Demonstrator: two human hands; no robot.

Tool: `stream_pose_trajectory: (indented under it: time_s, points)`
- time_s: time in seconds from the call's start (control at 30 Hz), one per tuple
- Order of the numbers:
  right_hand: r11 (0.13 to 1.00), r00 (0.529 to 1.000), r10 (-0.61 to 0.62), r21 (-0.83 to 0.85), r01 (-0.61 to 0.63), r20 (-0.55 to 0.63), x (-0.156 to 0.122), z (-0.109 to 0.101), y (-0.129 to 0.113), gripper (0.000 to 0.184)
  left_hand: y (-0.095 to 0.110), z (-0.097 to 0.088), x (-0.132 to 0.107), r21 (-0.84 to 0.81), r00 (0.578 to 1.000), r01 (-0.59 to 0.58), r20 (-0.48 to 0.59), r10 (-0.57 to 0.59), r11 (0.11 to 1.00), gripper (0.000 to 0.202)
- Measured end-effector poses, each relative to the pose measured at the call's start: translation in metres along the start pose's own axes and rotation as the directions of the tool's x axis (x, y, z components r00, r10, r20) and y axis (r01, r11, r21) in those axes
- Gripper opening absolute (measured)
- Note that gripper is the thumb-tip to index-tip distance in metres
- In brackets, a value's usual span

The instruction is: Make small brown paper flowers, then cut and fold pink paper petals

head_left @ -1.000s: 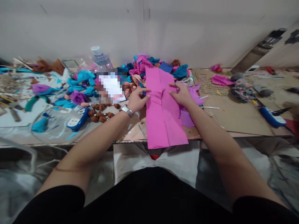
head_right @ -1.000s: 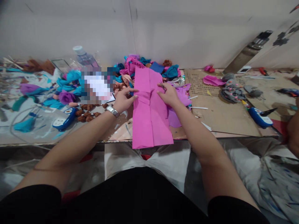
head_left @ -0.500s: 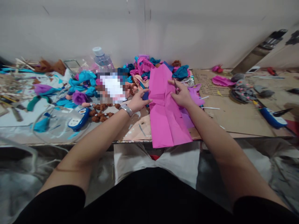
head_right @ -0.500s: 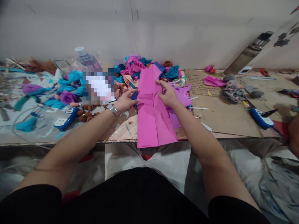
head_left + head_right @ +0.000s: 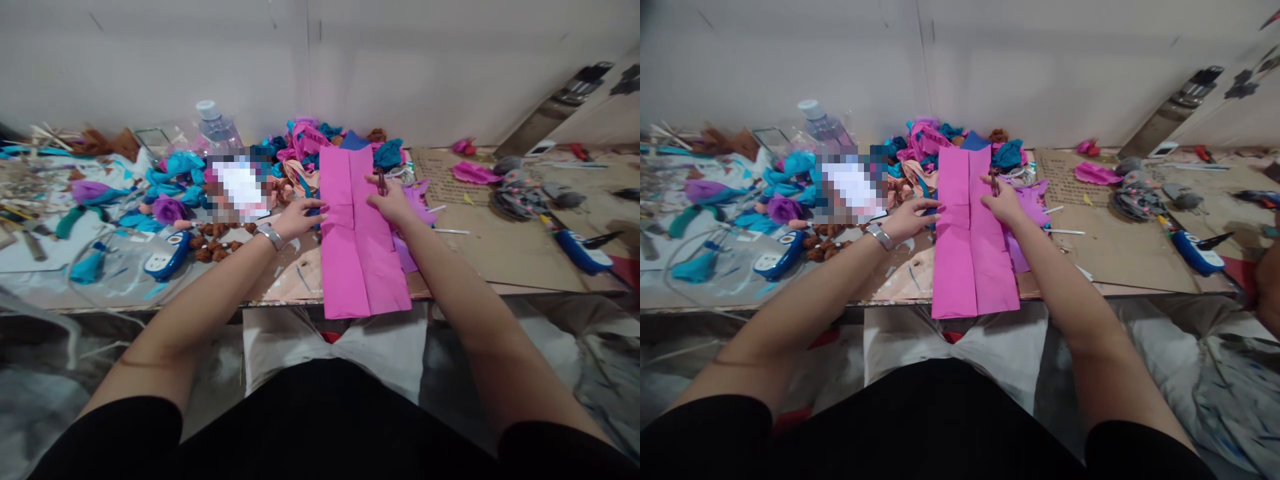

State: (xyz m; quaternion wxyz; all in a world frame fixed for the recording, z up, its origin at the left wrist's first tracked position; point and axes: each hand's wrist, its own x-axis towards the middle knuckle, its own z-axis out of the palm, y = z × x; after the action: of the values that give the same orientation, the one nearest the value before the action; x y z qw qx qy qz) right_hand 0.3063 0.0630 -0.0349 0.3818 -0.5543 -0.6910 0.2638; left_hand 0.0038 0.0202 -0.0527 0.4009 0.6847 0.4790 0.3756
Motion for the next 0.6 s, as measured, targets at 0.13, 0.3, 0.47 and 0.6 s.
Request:
stream_pose_trajectory:
  time_s: [0.13,0.3,0.47,0.6]
  points:
    - [0.999,0.998,0.031,-0.034,-0.029,0.062,-0.004,-0.001,0.003,0.077,0.010,0.002,-0.003,-0.140,0.994,0.111,-0.002,-0.113,0.984,0.038]
    - [0.990,0.998,-0.025,0.139,0.017,0.056,-0.006,-0.002,-0.003,0.093,0.024,0.001,-0.008,-0.246,0.971,0.237,0.023,-0.239,0.940,0.034]
    - [0.953,0.986,-0.152,0.275,0.130,0.062,-0.009,-0.003,-0.013,0.091,0.028,0.000,-0.009,-0.350,0.948,0.318,0.092,-0.305,0.881,0.039]
    - [0.946,0.979,-0.188,0.282,0.159,0.080,-0.016,-0.007,-0.024,0.087,0.026,0.002,-0.011,-0.416,0.935,0.353,0.190,-0.299,0.838,0.048]
